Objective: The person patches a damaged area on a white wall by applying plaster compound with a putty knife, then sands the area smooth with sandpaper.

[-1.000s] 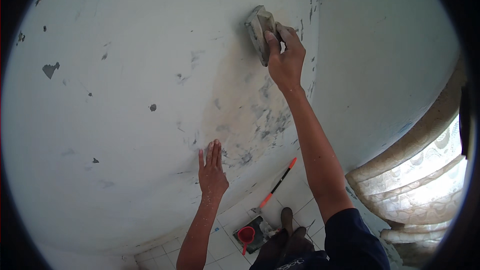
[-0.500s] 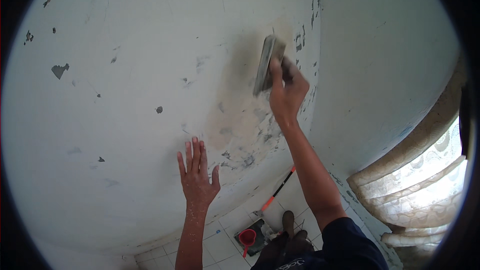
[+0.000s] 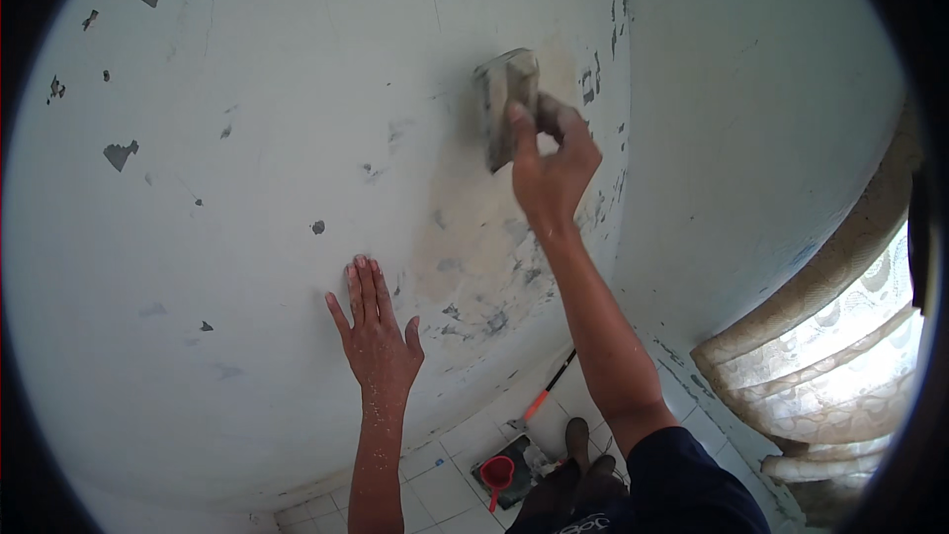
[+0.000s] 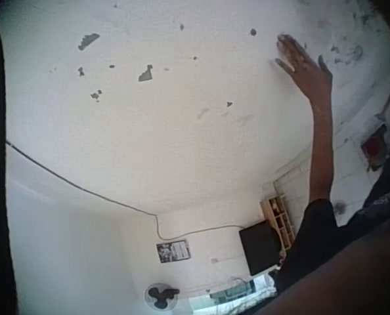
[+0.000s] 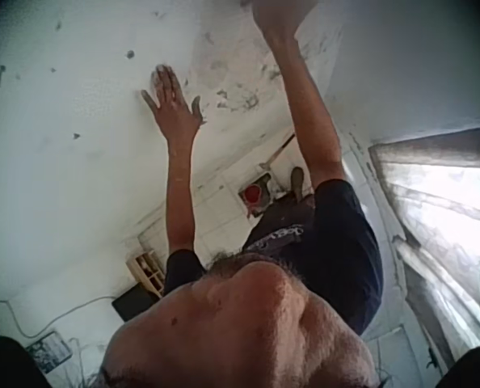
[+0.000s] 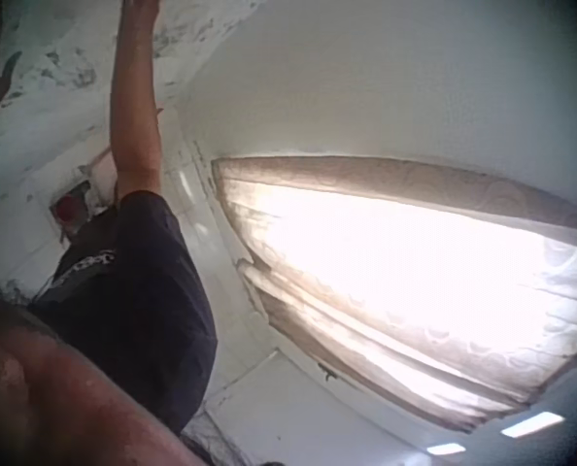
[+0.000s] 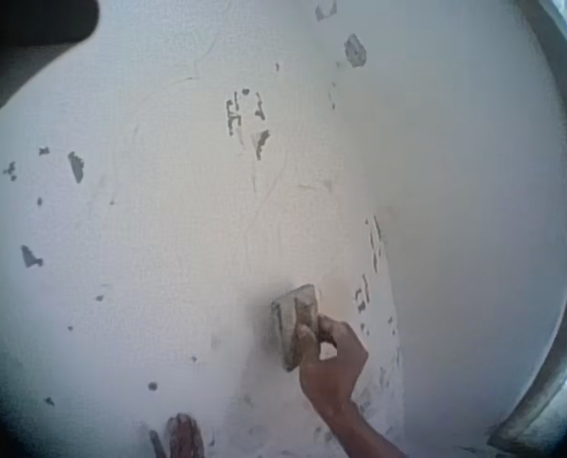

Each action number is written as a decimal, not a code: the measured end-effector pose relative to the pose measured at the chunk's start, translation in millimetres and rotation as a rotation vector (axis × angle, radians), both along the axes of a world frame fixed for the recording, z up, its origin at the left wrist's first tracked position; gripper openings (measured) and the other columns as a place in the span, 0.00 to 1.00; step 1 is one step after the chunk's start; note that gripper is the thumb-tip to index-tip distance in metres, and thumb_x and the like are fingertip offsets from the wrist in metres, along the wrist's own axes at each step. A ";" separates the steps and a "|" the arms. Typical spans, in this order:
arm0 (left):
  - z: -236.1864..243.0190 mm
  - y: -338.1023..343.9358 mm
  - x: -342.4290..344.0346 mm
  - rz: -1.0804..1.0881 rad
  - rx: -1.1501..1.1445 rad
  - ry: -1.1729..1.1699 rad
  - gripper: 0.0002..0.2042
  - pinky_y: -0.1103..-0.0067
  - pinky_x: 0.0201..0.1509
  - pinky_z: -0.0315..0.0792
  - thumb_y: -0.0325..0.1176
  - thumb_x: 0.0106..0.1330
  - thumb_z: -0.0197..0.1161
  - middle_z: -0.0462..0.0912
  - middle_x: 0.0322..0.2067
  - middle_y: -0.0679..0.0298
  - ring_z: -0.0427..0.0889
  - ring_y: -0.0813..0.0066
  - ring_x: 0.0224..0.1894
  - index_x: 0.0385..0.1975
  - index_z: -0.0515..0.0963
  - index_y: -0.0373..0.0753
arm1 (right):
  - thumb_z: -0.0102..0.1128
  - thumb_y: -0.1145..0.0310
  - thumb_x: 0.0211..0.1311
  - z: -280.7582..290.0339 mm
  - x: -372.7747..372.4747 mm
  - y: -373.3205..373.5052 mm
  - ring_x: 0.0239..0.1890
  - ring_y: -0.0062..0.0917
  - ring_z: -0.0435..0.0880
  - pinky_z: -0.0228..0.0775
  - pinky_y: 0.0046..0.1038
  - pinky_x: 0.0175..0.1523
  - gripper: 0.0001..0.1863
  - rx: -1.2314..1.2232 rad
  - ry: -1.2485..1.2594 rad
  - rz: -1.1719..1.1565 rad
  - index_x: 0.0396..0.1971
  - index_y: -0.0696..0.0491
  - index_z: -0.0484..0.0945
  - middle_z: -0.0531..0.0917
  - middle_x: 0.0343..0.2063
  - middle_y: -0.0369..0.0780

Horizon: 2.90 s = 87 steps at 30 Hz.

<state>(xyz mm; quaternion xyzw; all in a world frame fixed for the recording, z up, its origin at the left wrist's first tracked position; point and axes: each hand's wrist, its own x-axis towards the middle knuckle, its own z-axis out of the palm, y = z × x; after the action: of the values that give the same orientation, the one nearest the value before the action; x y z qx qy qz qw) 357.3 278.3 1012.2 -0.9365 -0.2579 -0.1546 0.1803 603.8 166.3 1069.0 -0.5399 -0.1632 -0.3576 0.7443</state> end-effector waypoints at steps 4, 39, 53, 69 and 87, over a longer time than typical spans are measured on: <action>5.7 -6.6 8.2 -0.016 0.002 0.020 0.51 0.50 0.83 0.28 0.47 0.62 0.68 0.42 0.80 0.52 0.39 0.59 0.83 0.78 0.44 0.32 | 0.75 0.69 0.60 -6.2 25.8 21.9 0.30 0.30 0.86 0.79 0.29 0.41 0.14 -0.081 -0.029 -0.208 0.40 0.63 0.85 0.87 0.30 0.45; 3.4 -9.2 12.2 0.031 -0.007 0.079 0.55 0.51 0.83 0.28 0.47 0.58 0.72 0.40 0.80 0.51 0.38 0.58 0.83 0.78 0.42 0.31 | 0.77 0.70 0.57 -11.9 17.1 30.8 0.31 0.27 0.85 0.77 0.26 0.43 0.13 -0.056 -0.098 -0.176 0.39 0.61 0.86 0.88 0.33 0.44; 5.6 -7.8 9.9 0.023 -0.014 0.075 0.57 0.51 0.83 0.29 0.46 0.57 0.74 0.39 0.80 0.52 0.37 0.58 0.83 0.79 0.40 0.32 | 0.67 0.66 0.68 -3.2 85.7 -28.1 0.36 0.29 0.85 0.77 0.30 0.45 0.17 -0.092 -0.005 -0.011 0.47 0.66 0.83 0.88 0.37 0.47; 6.8 -10.6 8.2 0.079 -0.019 0.097 0.56 0.53 0.83 0.28 0.48 0.58 0.74 0.40 0.81 0.54 0.38 0.61 0.83 0.79 0.42 0.33 | 0.67 0.69 0.68 -21.1 42.4 -34.7 0.37 0.25 0.82 0.75 0.26 0.47 0.14 -0.261 -0.146 0.056 0.46 0.63 0.81 0.85 0.35 0.47; 6.1 -7.0 7.4 0.049 -0.020 0.072 0.57 0.51 0.83 0.27 0.45 0.55 0.74 0.39 0.80 0.49 0.37 0.56 0.83 0.78 0.41 0.31 | 0.74 0.70 0.61 -61.1 -14.8 -16.7 0.35 0.25 0.85 0.77 0.25 0.45 0.17 -0.242 -0.114 0.294 0.47 0.61 0.85 0.88 0.33 0.43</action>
<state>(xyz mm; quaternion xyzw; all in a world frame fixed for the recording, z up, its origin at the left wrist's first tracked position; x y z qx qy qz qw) 364.6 271.3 1018.3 -0.9366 -0.2757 -0.1138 0.1838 589.1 149.6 1007.9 -0.5747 -0.3240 -0.2529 0.7076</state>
